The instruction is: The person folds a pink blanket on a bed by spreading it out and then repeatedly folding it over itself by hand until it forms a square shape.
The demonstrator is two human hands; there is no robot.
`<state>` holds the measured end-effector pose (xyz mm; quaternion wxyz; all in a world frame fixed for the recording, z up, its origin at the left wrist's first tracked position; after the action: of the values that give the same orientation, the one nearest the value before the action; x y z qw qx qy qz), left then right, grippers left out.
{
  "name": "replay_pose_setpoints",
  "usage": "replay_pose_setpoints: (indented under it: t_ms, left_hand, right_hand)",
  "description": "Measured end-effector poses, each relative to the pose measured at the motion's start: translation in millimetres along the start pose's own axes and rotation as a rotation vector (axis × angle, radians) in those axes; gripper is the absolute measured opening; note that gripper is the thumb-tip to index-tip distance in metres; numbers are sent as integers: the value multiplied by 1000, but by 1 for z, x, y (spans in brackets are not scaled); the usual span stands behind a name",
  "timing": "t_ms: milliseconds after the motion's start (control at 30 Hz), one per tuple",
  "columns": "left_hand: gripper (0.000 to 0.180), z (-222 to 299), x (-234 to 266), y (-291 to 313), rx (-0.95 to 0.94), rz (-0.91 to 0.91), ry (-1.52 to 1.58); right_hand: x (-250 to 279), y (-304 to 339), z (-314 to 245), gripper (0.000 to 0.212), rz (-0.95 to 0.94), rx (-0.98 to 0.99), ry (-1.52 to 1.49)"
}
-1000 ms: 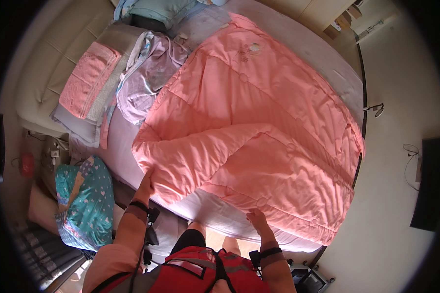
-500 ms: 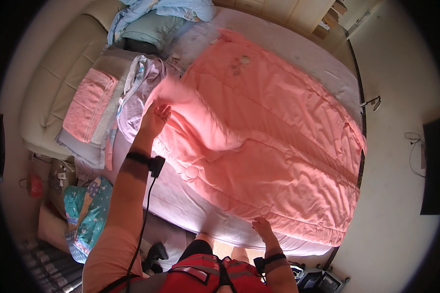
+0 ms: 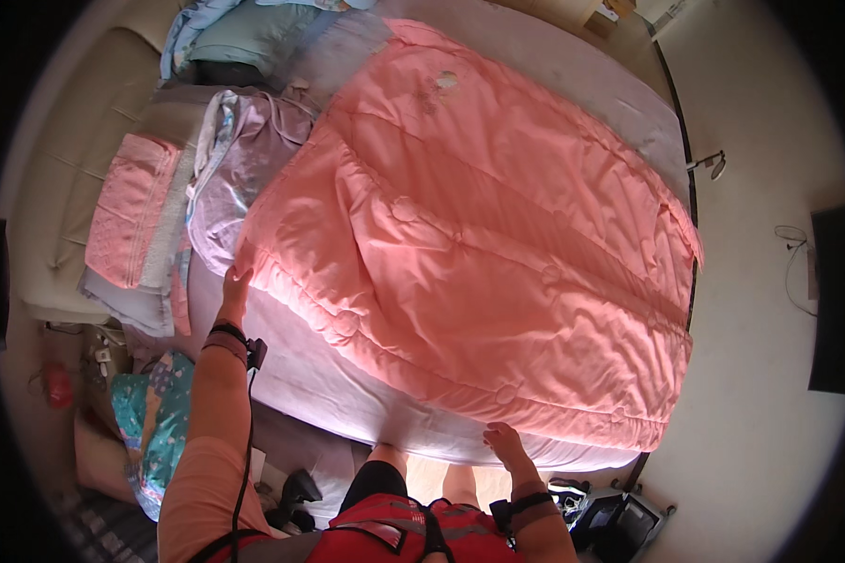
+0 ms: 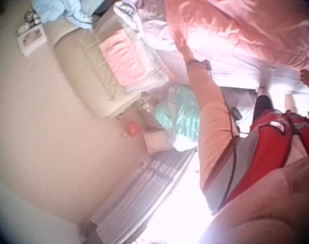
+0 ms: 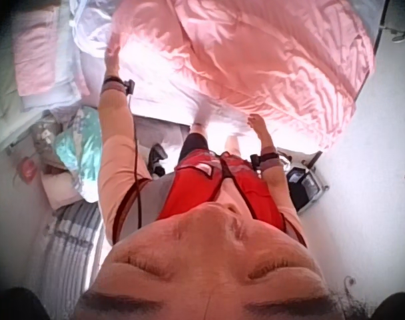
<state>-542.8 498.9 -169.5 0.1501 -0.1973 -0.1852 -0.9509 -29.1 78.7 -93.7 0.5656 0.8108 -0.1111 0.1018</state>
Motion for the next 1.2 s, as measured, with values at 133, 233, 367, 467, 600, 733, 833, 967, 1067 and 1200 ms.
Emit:
replay_pose_setpoints:
  t_ms: [133, 233, 367, 467, 600, 733, 833, 967, 1067, 1200]
  left_hand:
    - [74, 7, 7, -20, -57, -121, 120]
    - [63, 29, -23, -10, -33, -249, -78]
    - [62, 37, -31, -3, -289, -246, -320]
    - [59, 45, -28, 5, -333, -278, -334]
    - [54, 65, 2, -1, -320, -489, -896]
    - [37, 89, 80, 10, -351, -531, -1174]
    - [36, 27, 211, 3, -30, -441, -1269]
    - [47, -4, 168, 48, 41, -483, -1311]
    - [86, -22, 131, 54, 135, -496, -1304]
    - [101, -32, 117, -8, -266, -113, -699]
  right_hand:
    - [-13, -9, 3, 37, -24, 16, -12]
    - [-8, -6, 8, 38, -23, 51, 13]
    - [-10, -11, 8, 34, -55, 58, 49]
    - [-9, -14, 5, 35, -47, 69, 116]
    - [-14, -19, -13, 35, -48, 113, 92]
    - [-10, -16, -26, 35, -18, 128, 90]
    - [-27, -21, -50, 34, -126, 176, 84]
    - [-14, -18, -46, 32, -69, 208, 105]
    - [-9, -12, -40, 30, -26, 197, 95]
    - [-15, -22, -33, 30, -101, 192, 101]
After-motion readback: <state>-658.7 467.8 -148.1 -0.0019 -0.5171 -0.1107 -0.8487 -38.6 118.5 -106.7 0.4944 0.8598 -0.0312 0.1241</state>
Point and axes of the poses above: each hand's wrist, its own y-axis away from the middle knuckle, its own x-axis out of the back of the hand, z = x × y, the point moved 2 cm from there along -y, towards the middle knuckle, and after that the axes turned 5 degrees about -x, right-handed, at the moved point
